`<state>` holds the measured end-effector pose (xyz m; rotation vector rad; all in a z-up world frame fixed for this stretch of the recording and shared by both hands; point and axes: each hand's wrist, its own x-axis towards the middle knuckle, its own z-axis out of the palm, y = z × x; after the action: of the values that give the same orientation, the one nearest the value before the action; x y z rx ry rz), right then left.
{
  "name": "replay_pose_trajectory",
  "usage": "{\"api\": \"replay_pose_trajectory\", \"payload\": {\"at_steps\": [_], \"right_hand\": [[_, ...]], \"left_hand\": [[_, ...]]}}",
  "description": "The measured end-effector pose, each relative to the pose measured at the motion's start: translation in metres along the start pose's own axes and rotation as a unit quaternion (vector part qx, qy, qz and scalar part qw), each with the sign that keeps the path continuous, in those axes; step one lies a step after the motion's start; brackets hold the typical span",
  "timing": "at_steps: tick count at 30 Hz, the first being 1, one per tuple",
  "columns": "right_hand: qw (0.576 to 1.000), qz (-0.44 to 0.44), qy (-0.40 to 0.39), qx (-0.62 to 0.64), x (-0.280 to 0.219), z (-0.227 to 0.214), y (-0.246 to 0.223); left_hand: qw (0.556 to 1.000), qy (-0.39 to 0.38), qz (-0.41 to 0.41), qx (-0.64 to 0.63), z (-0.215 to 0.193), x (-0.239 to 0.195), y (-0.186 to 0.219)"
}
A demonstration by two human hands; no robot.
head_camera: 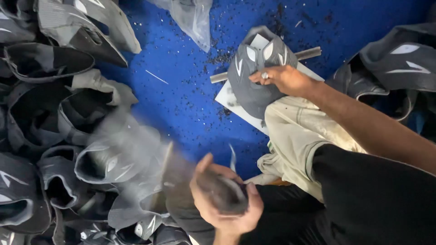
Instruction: Using a punch tool and hammer to create holes in grey shoe upper components.
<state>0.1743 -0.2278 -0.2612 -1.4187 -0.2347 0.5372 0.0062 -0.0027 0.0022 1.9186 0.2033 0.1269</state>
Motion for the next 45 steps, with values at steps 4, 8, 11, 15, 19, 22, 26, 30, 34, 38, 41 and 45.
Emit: {"api": "replay_pose_trajectory", "payload": {"at_steps": [4, 8, 11, 15, 19, 22, 26, 30, 34, 38, 41, 45], "right_hand": [[0.981, -0.021, -0.047, 0.185, 0.001, -0.008, 0.015], [0.959, -0.188, -0.034, -0.211, -0.003, 0.005, 0.006], [0.947, -0.042, 0.138, -0.287, 0.013, -0.017, 0.008], [0.984, -0.012, 0.111, 0.137, 0.023, -0.009, -0.023], [0.999, 0.015, 0.041, -0.002, 0.036, -0.021, -0.006], [0.998, -0.019, 0.050, 0.011, 0.029, -0.012, 0.006], [0.960, -0.018, 0.096, 0.264, 0.023, -0.006, 0.005], [0.967, -0.068, 0.108, -0.220, 0.019, 0.004, -0.018], [0.980, 0.011, 0.164, 0.112, 0.038, -0.012, -0.030], [0.991, 0.039, 0.126, -0.019, 0.037, -0.012, -0.022], [0.989, -0.078, 0.114, -0.055, 0.033, -0.009, -0.019], [0.940, -0.152, 0.125, -0.277, 0.024, 0.001, 0.003]], "left_hand": [[0.983, 0.047, 0.168, -0.058, 0.050, 0.025, -0.055], [0.963, -0.125, -0.094, 0.218, 0.070, 0.014, -0.141], [0.983, -0.068, -0.097, 0.144, 0.067, 0.015, -0.121], [0.985, -0.013, -0.153, 0.074, 0.037, 0.010, -0.071], [0.997, 0.027, 0.059, 0.030, 0.013, 0.020, -0.013], [0.982, 0.057, 0.089, -0.154, 0.020, 0.032, 0.008], [0.985, 0.013, 0.159, -0.063, 0.065, 0.031, -0.115], [0.965, -0.083, -0.109, 0.222, 0.076, 0.019, -0.141], [0.994, 0.011, -0.113, 0.007, 0.051, 0.029, -0.069], [0.992, 0.056, 0.084, 0.074, 0.033, 0.036, -0.029], [0.961, 0.071, 0.192, -0.185, 0.064, 0.045, -0.082], [0.987, -0.017, 0.038, 0.152, 0.082, 0.029, -0.141]]}}
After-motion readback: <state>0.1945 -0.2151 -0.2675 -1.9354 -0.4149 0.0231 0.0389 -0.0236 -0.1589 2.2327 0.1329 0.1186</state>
